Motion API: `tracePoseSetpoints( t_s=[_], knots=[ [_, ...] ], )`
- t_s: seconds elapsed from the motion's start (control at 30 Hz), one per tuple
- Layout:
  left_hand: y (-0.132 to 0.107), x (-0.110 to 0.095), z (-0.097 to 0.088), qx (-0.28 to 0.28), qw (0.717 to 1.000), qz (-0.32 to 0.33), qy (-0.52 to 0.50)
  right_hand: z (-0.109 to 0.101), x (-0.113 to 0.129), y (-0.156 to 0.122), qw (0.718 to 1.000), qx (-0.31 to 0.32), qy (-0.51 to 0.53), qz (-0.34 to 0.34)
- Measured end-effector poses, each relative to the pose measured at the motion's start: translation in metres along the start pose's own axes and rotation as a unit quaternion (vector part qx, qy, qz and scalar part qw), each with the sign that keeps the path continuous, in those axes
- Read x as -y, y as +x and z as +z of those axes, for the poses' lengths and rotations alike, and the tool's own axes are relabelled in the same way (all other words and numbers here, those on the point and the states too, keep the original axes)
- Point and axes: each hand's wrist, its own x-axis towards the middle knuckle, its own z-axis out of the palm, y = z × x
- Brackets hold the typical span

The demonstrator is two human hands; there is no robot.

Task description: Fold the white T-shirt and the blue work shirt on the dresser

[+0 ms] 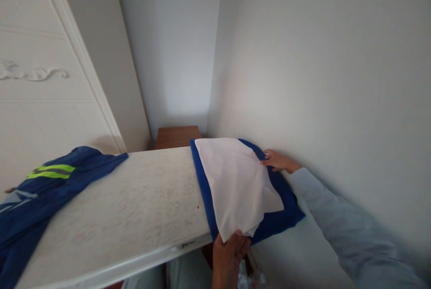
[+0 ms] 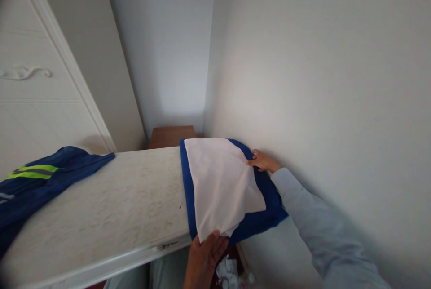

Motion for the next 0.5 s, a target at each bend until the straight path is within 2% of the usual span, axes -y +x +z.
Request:
tracePoseSetpoints(
  t_s=[0.1,0.23,0.37,0.43,0.5],
  knots=[
    [-0.002,0.001,-0.003,0.010,1.000,0.003,0.012,0.011,-0.025,-0.038,1.000,-0.002,-0.024,0.016],
    [-0.002,0.004,-0.006,0.019,0.999,-0.030,0.029,0.027,-0.057,-0.089,0.998,0.035,0.024,0.038],
    [-0.003,0.010,-0.006,0.040,0.996,-0.055,0.052,0.032,-0.064,-0.125,0.988,0.115,0.087,0.057],
    [-0.006,0.010,-0.011,0.052,0.995,-0.052,0.063,0.028,-0.063,-0.137,0.981,0.115,0.150,0.042],
    [-0.013,0.005,-0.022,0.068,0.992,-0.055,0.096,0.018,-0.065,-0.148,0.980,0.071,0.184,0.027]
  ],
)
